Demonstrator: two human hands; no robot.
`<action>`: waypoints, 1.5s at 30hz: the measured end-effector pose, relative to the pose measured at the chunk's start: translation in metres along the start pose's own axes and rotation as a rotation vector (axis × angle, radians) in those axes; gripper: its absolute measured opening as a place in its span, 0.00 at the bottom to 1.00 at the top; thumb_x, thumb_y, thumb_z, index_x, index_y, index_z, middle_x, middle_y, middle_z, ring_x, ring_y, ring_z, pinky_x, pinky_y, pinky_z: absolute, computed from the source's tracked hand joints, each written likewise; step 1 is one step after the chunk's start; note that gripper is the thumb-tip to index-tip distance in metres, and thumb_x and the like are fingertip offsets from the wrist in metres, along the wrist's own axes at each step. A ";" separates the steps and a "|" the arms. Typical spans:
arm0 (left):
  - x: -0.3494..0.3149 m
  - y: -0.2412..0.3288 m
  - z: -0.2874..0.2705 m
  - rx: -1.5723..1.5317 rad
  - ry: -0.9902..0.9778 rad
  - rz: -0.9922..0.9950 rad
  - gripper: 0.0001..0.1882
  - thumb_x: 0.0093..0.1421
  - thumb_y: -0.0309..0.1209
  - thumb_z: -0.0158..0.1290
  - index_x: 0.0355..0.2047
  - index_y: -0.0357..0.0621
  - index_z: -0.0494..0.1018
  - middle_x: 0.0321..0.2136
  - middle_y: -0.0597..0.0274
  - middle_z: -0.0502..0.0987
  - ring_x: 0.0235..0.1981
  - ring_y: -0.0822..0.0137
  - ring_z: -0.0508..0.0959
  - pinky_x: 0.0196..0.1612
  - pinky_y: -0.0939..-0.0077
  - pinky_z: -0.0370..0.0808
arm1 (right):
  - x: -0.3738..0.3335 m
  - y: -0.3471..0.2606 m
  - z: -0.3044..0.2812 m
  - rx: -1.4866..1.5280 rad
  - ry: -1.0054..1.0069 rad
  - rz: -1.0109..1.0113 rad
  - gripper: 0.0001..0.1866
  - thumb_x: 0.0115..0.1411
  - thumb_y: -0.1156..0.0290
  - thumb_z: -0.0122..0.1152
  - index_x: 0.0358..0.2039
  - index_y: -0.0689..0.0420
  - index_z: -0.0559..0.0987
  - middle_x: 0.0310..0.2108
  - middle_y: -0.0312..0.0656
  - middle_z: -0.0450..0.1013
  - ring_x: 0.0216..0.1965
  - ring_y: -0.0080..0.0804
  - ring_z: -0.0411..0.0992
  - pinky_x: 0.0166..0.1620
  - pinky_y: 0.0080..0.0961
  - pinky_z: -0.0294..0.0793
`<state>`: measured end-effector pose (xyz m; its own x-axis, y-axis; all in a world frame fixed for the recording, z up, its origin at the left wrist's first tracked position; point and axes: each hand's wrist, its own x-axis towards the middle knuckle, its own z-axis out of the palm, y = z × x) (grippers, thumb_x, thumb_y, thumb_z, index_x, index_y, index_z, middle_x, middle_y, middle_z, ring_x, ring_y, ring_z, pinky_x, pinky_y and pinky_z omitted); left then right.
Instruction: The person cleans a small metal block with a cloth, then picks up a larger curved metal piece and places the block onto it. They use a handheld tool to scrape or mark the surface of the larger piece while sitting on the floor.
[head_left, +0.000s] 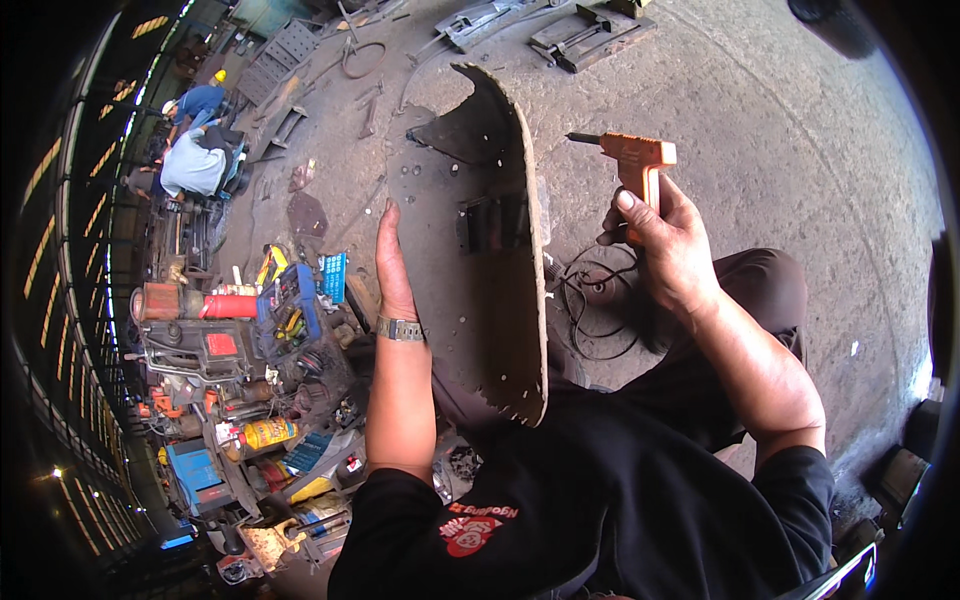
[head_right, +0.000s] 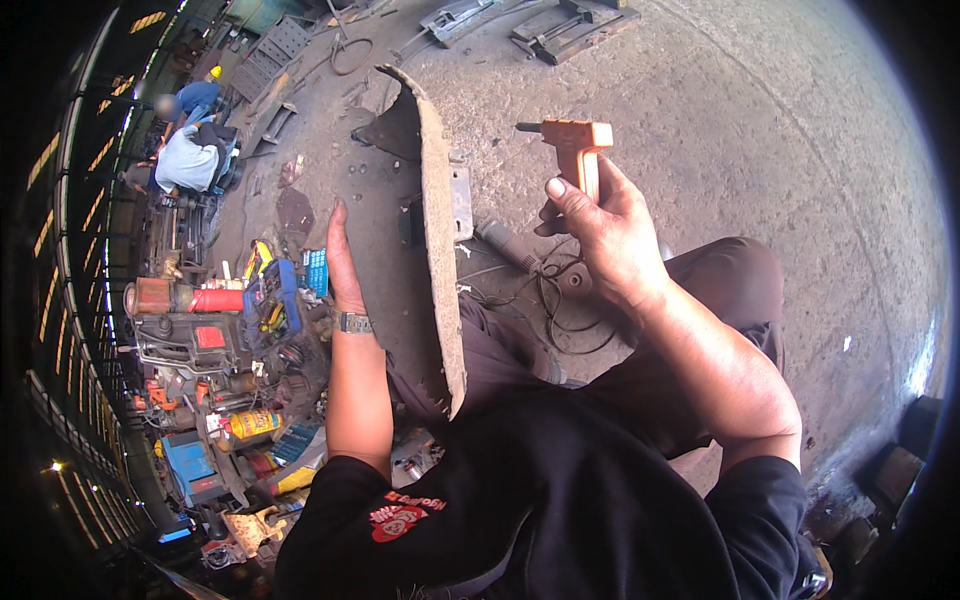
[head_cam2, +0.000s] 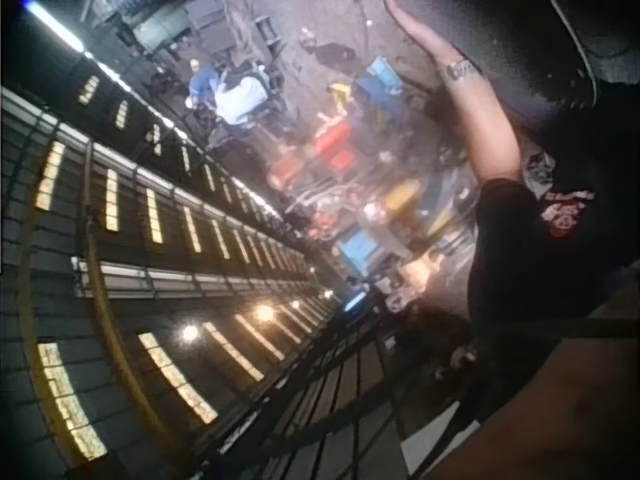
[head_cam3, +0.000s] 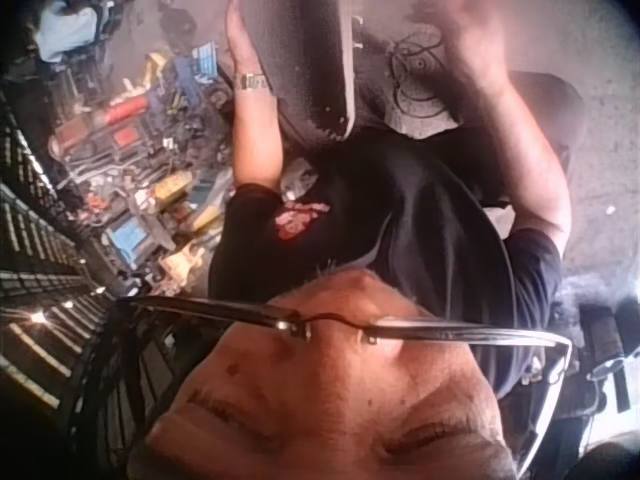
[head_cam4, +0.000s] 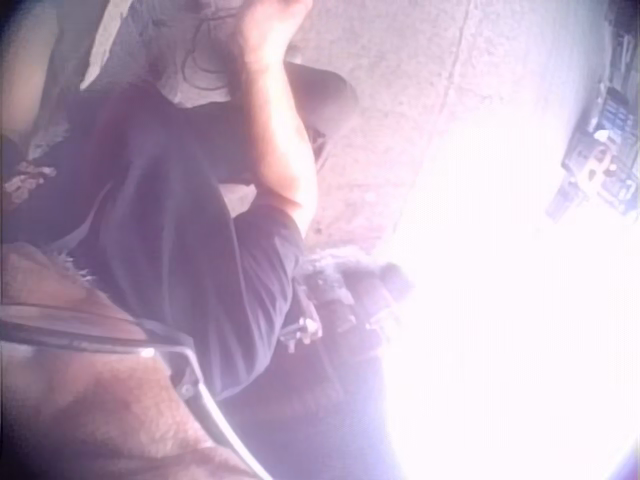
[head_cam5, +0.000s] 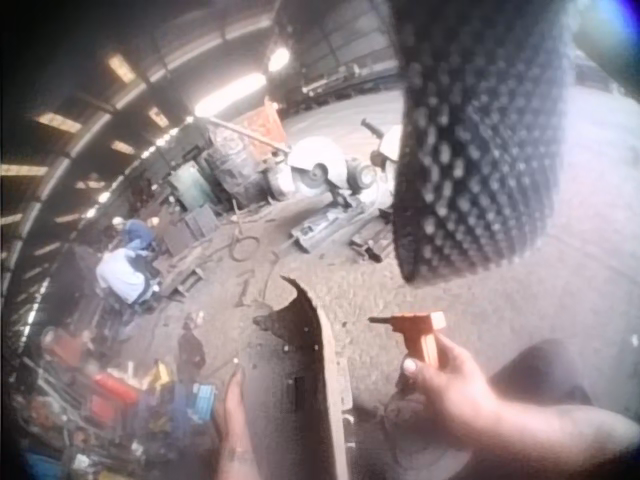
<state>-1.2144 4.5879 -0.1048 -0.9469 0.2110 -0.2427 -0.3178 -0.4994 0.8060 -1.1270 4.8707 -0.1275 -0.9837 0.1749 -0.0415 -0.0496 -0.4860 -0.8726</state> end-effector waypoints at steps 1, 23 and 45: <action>-0.001 -0.001 0.002 -0.020 -0.013 0.005 0.33 0.68 0.53 0.47 0.63 0.40 0.66 0.59 0.52 0.73 0.57 0.55 0.73 0.63 0.60 0.69 | 0.000 0.000 -0.001 -0.006 0.007 -0.002 0.23 0.67 0.67 0.63 0.56 0.66 0.68 0.38 0.40 0.71 0.37 0.27 0.74 0.41 0.30 0.81; 0.003 -0.024 0.030 -0.364 -0.367 -0.235 0.33 0.69 0.53 0.42 0.63 0.41 0.67 0.55 0.51 0.76 0.54 0.55 0.77 0.59 0.58 0.74 | -0.001 0.000 0.006 0.058 -0.021 0.043 0.27 0.65 0.76 0.63 0.62 0.66 0.65 0.43 0.42 0.72 0.42 0.26 0.73 0.47 0.29 0.79; -0.002 -0.010 0.021 0.025 0.002 -0.088 0.34 0.66 0.55 0.49 0.62 0.43 0.67 0.56 0.51 0.75 0.54 0.54 0.76 0.58 0.57 0.74 | -0.004 -0.003 0.005 0.027 -0.002 0.044 0.21 0.66 0.69 0.63 0.55 0.63 0.70 0.41 0.39 0.73 0.40 0.29 0.75 0.46 0.31 0.76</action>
<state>-1.2085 4.6103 -0.1008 -0.9154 0.2514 -0.3145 -0.3987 -0.4575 0.7948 -1.1239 4.8673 -0.1226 -0.9854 0.1510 -0.0789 -0.0106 -0.5161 -0.8565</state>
